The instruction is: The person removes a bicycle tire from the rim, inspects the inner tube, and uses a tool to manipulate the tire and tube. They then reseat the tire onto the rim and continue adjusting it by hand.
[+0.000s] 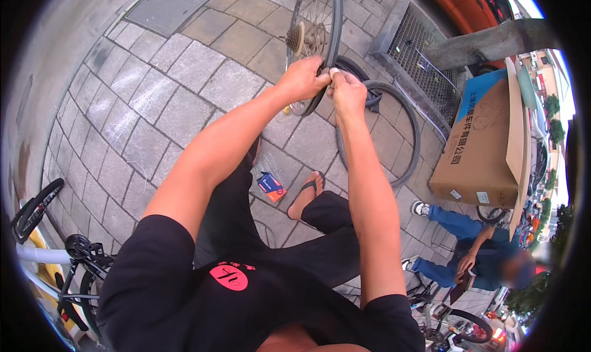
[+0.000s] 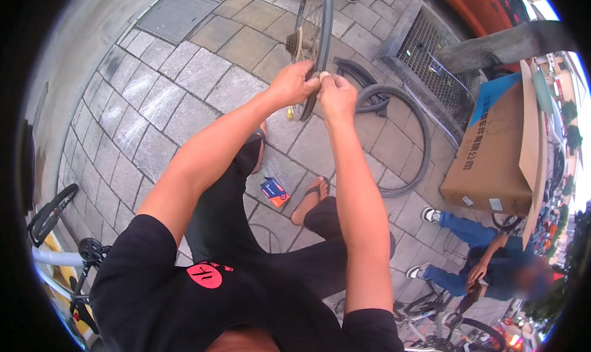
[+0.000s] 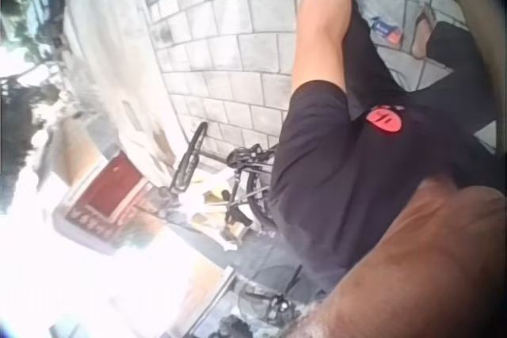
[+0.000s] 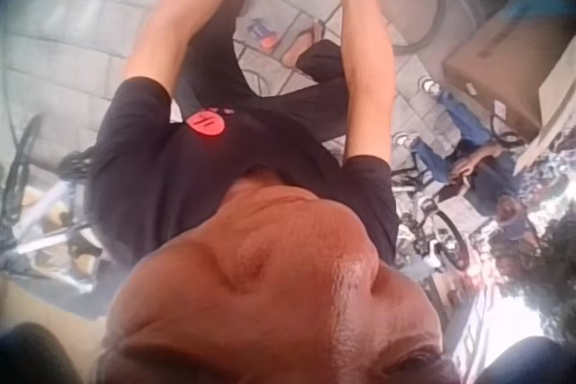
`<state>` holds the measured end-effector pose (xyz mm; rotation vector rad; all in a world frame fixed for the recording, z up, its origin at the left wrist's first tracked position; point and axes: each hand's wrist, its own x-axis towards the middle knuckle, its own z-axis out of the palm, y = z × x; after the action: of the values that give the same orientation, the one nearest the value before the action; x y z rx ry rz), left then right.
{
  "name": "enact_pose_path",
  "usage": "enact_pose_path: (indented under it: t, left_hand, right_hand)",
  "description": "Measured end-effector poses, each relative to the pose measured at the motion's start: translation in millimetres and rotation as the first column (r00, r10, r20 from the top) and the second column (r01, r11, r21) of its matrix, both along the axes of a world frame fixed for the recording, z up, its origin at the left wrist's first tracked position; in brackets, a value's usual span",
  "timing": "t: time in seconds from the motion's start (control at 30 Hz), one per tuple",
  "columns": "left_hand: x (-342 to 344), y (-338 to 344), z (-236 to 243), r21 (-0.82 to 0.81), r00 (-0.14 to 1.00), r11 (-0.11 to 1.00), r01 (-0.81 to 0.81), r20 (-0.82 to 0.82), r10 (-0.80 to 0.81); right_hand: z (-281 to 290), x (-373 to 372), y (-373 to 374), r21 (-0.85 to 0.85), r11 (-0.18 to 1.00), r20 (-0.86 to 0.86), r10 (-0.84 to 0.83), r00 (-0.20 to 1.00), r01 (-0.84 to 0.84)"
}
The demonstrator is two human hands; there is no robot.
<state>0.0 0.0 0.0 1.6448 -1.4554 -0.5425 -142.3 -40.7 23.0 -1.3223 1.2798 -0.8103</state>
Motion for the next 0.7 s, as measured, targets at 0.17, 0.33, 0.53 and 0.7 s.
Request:
enact_pose_path:
  t: [0.17, 0.33, 0.53, 0.7]
  left_hand:
    - [18.7, -3.1, -2.5, -0.055, 0.997, 0.996, 0.071, 0.044, -0.069]
    - [36.1, -38.6, -23.7, -0.159, 0.986, 0.985, 0.062, 0.166, -0.035]
    - [22.5, -11.7, 12.0, 0.049, 0.999, 0.998, 0.042, -0.032, -0.041]
    - [26.9, -14.6, 16.2, 0.086, 0.979, 0.989, 0.116, -0.180, -0.099]
  right_hand:
    - [-14.4, 8.6, -2.7, -0.093, 0.993, 0.191, 0.086, 0.978, -0.069]
    - [-32.4, -32.4, -4.5, 0.060, 0.990, 0.357, 0.098, 0.929, -0.128]
    - [-159.2, -97.5, 46.9, 0.289, 0.931, -0.278, 0.305, 0.911, -0.223]
    - [-253.2, -130.6, 90.0, 0.254, 0.789, -0.759, 0.522, 0.390, -0.560]
